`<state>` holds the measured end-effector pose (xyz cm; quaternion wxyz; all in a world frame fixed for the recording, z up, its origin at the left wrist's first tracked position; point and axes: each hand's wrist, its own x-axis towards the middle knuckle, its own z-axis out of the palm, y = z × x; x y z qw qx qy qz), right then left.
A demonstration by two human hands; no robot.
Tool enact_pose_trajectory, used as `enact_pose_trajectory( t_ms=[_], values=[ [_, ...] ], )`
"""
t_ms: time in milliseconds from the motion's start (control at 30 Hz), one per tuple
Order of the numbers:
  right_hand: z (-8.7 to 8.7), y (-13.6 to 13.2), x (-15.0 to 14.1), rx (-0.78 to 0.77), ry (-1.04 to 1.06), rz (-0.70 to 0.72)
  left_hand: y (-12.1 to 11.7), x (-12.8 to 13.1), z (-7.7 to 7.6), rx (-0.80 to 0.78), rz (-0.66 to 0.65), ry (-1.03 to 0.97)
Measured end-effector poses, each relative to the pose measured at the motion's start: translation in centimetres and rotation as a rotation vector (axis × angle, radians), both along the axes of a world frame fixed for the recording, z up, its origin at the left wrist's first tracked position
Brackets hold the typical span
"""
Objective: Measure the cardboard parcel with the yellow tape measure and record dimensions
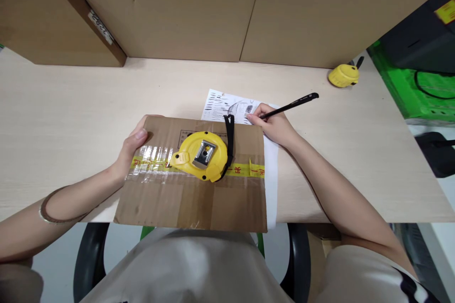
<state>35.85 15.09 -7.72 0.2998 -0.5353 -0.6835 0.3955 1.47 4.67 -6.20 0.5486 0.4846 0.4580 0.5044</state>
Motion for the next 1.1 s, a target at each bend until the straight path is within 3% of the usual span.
enact_pose_trajectory(
  t_ms=[733,1100],
  values=[
    [-0.09,0.01,0.23,0.016,-0.016,0.026,0.01,-0.23,-0.15,0.025,-0.022,0.019],
    [0.03,-0.13,0.1,0.005,-0.033,0.008,-0.12,0.21,0.48,0.01,0.013,0.005]
  ],
)
